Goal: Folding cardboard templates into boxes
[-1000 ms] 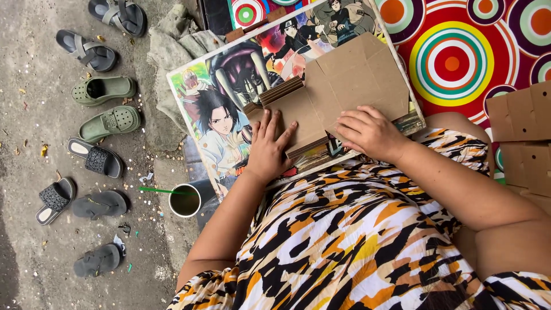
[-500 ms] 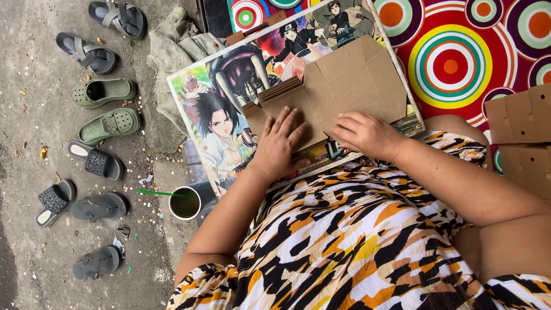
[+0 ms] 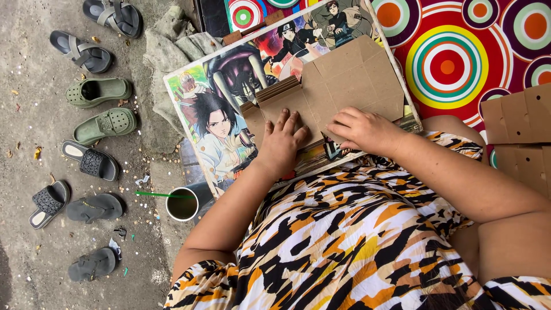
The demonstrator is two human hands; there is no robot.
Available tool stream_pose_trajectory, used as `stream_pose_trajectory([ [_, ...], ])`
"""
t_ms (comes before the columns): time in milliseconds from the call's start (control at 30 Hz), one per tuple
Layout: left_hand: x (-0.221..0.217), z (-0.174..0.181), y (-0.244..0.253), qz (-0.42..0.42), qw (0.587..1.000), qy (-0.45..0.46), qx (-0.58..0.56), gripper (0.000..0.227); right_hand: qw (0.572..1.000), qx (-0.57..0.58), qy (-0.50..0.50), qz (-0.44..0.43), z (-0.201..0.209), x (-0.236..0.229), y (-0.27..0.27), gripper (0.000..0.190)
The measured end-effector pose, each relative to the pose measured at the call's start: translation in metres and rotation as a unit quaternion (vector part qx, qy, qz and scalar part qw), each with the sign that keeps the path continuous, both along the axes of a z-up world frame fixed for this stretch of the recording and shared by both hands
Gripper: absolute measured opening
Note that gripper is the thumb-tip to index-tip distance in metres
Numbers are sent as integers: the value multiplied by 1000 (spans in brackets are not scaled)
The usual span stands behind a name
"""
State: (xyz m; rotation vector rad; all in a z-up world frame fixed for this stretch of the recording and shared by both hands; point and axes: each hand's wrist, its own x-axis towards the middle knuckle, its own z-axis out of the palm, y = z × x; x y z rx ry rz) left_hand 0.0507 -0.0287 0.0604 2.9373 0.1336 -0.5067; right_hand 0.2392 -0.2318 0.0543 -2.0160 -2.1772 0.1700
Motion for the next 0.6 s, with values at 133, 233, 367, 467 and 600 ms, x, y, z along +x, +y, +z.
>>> stream_pose_trajectory([
  [133,0,-5,4,3,1000,-5,-14,72,999,-41,4,2,14,-2,6,52],
  [233,1,2,6,8,999,0,-31,68,999,-51,-12,11,4,-1,2,47],
  [367,3,2,4,9,1000,10,-22,67,995,82,-52,35,-24,-2,-5,33],
  [467,3,4,2,8,1000,18,-15,68,982,172,-73,30,-35,-4,-5,26],
  [600,0,6,-1,10,1000,11,-16,68,978,192,-84,23,-35,-4,-2,23],
])
